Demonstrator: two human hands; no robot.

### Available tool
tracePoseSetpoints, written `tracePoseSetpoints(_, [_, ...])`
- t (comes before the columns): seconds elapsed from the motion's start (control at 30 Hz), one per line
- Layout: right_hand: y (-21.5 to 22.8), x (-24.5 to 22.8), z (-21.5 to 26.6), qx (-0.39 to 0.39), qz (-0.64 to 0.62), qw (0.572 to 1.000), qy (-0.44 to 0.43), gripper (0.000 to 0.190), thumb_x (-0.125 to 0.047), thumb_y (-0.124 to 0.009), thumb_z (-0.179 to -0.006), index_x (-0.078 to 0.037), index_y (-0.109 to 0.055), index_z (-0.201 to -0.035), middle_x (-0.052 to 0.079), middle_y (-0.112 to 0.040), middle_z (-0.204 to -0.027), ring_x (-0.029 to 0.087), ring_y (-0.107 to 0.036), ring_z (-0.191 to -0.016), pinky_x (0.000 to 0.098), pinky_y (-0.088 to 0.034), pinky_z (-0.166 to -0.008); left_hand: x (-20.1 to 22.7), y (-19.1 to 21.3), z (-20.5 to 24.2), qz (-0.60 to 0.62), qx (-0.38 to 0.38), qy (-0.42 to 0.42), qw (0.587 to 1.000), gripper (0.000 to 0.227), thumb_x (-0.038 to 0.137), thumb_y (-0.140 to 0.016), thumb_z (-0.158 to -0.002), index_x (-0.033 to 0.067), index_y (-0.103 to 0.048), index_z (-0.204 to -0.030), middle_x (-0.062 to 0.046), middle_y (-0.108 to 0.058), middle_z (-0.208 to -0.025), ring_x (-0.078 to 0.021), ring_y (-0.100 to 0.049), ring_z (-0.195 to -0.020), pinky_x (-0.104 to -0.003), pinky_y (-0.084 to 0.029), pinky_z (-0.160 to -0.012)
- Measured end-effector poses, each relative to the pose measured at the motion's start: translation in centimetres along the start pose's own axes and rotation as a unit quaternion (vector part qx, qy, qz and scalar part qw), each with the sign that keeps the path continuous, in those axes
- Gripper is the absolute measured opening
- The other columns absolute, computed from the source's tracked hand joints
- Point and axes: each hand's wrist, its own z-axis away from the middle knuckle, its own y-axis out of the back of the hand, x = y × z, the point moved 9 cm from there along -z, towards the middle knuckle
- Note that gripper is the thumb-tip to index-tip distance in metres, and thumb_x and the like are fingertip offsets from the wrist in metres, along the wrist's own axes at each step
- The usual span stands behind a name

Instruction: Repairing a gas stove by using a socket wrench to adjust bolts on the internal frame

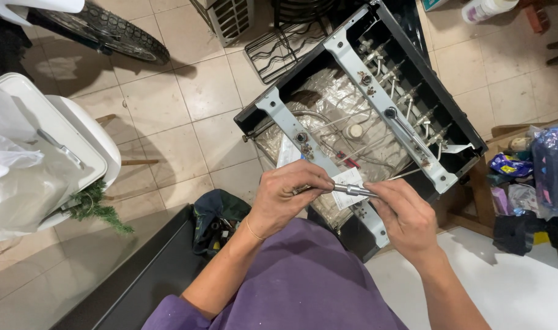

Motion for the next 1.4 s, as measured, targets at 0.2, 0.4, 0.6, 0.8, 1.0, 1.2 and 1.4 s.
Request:
tracePoseSetpoints(0.2, [-0.9,1.7,0.8,-0.025,-0.058,0.996,-0.057,0.018,-0.008,-0.064,-0.099,-0.001,-0.076,-0.110,0.013,-0.072,-0.087,0.027,-0.070,-0.071,0.0386,-0.057,-0.065,0.0,0.0,-0.1,0.023,0.005,0.023,0.999,0.010,0.002,-0.081,-0.085,0.0101,-0.080,-0.091,-0.005,-0.077,-0.088,-0.0156,-0.074,-0.079,-0.030,-0.060,-0.074])
tracePoseSetpoints(0.4, [-1.3,2.8,1.3,-0.027,-0.111,0.989,-0.098,0.018,-0.003,-0.064,-0.097,0.000,-0.076,-0.109,0.010,-0.070,-0.081,0.019,-0.068,-0.067,0.0339,-0.056,-0.062,-0.4,0.1,0.1,0.029,0.005,0.034,0.999,0.008,0.003,-0.082,-0.085,0.0088,-0.080,-0.091,-0.006,-0.078,-0.089,-0.0150,-0.074,-0.080,-0.029,-0.060,-0.075])
tracePoseSetpoints(0.6, [-1.9,3.1,1.0,-0.003,-0.123,0.986,-0.108,0.017,0.001,-0.069,-0.093,0.001,-0.077,-0.108,0.011,-0.071,-0.081,0.019,-0.069,-0.067,0.0341,-0.057,-0.063,-5.4,0.2,1.3,0.073,0.027,0.112,0.991,0.011,0.001,-0.084,-0.083,0.0045,-0.080,-0.092,-0.012,-0.078,-0.091,-0.0162,-0.073,-0.085,-0.031,-0.060,-0.078])
tracePoseSetpoints(0.8, [-4.7,5.4,1.2,-0.012,-0.108,0.987,-0.122,0.017,-0.001,-0.072,-0.092,-0.003,-0.078,-0.108,0.011,-0.073,-0.080,0.023,-0.074,-0.067,0.0343,-0.057,-0.063,-12.5,0.6,4.1,0.207,0.131,0.225,0.943,0.025,-0.002,-0.083,-0.083,-0.0037,-0.075,-0.106,-0.013,-0.078,-0.095,-0.0122,-0.073,-0.087,-0.026,-0.061,-0.078])
tracePoseSetpoints(1.0, [-8.6,8.7,2.4,-0.006,-0.166,0.968,-0.188,0.019,-0.001,-0.070,-0.094,-0.001,-0.077,-0.112,0.015,-0.072,-0.080,0.023,-0.072,-0.069,0.0368,-0.056,-0.066,-16.8,1.2,5.6,0.185,0.206,0.225,0.934,0.022,0.003,-0.083,-0.085,-0.0019,-0.079,-0.106,-0.013,-0.078,-0.097,-0.0111,-0.070,-0.089,-0.026,-0.060,-0.078])
tracePoseSetpoints(1.2, [-14.4,16.5,7.2,0.039,-0.335,0.893,-0.297,0.023,-0.001,-0.063,-0.098,0.001,-0.072,-0.119,0.012,-0.069,-0.075,0.018,-0.069,-0.069,0.0298,-0.057,-0.067,-17.4,0.6,6.3,0.192,0.238,0.196,0.932,0.029,0.002,-0.077,-0.090,-0.0029,-0.075,-0.118,-0.016,-0.077,-0.103,-0.0173,-0.071,-0.097,-0.032,-0.061,-0.087])
tracePoseSetpoints(1.4, [-16.8,18.8,8.8,0.076,-0.436,0.824,-0.354,0.022,-0.001,-0.063,-0.099,0.005,-0.070,-0.120,0.013,-0.067,-0.087,0.019,-0.068,-0.077,0.0345,-0.062,-0.072,-19.7,0.2,6.6,0.235,0.244,0.172,0.925,0.038,-0.002,-0.073,-0.093,-0.0062,-0.065,-0.130,-0.020,-0.075,-0.105,-0.0218,-0.074,-0.097,-0.034,-0.062,-0.088])
